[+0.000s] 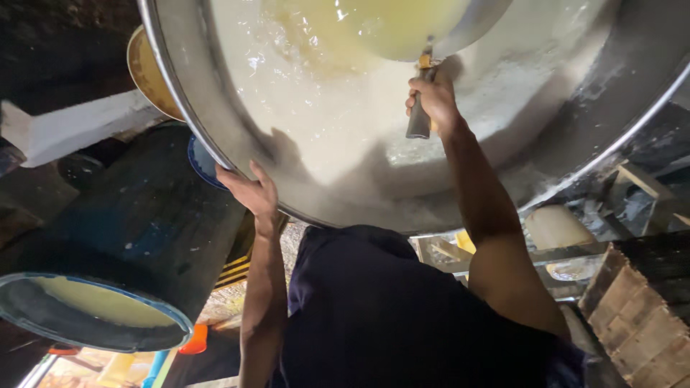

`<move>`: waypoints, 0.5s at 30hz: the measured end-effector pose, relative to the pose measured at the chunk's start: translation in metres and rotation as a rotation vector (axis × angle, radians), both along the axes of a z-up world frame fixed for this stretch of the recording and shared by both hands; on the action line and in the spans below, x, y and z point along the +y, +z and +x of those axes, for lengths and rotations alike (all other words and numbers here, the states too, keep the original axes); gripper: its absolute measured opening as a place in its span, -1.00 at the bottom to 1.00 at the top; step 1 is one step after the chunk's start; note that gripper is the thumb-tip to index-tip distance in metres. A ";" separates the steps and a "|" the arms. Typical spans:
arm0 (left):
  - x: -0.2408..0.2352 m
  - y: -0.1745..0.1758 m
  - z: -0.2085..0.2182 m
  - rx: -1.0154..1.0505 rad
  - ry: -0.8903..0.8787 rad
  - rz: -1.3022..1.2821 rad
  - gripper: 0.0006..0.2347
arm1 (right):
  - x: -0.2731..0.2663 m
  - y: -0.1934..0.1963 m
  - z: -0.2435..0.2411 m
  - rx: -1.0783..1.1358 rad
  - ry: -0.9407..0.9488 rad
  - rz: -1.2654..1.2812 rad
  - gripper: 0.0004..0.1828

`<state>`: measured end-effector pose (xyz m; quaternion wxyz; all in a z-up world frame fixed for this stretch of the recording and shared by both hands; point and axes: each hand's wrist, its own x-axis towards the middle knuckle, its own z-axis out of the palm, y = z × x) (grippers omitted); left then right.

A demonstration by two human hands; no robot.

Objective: The person repeatedly scoops a yellowish liquid from a large blue barrel using a metal ladle and pours it into a large stainless steel mixing bowl. They then stir the contents of the bowl with the ladle to mix the liquids together.

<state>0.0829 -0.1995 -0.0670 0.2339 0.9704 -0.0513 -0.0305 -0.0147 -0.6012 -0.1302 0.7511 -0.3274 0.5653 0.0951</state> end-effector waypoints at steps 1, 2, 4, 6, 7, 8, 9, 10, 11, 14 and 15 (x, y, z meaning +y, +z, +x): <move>0.002 0.000 -0.001 -0.003 0.000 0.002 -0.43 | -0.001 -0.001 -0.006 0.013 -0.011 -0.008 -0.80; 0.002 0.000 -0.001 -0.005 -0.004 0.002 -0.43 | -0.004 -0.002 -0.013 0.016 -0.033 -0.010 -0.81; 0.002 -0.002 0.000 -0.007 -0.004 -0.009 -0.43 | -0.010 -0.007 -0.032 0.019 -0.080 -0.019 -0.84; 0.002 -0.003 0.001 -0.009 0.004 -0.031 -0.43 | -0.019 -0.013 -0.058 -0.023 -0.098 -0.098 -0.86; 0.002 -0.002 0.001 -0.006 -0.006 -0.052 -0.44 | -0.023 -0.016 -0.073 -0.045 -0.107 -0.138 -0.88; 0.001 -0.002 0.002 -0.004 -0.018 -0.075 -0.45 | -0.029 -0.021 -0.087 -0.047 -0.121 -0.190 -0.86; 0.001 0.000 0.002 -0.002 -0.031 -0.098 -0.46 | -0.036 -0.026 -0.101 -0.049 -0.135 -0.242 -0.85; 0.000 -0.001 0.003 -0.001 -0.032 -0.116 -0.45 | -0.044 -0.031 -0.113 -0.054 -0.150 -0.297 -0.83; -0.001 -0.001 0.004 -0.001 -0.034 -0.135 -0.45 | -0.054 -0.033 -0.126 -0.008 -0.161 -0.353 -0.82; 0.001 -0.003 0.005 -0.004 -0.017 -0.144 -0.43 | -0.075 -0.029 -0.154 0.142 -0.154 -0.597 -0.67; 0.002 -0.003 0.005 -0.005 -0.008 -0.140 -0.43 | -0.078 -0.021 -0.160 0.202 -0.131 -0.728 -0.67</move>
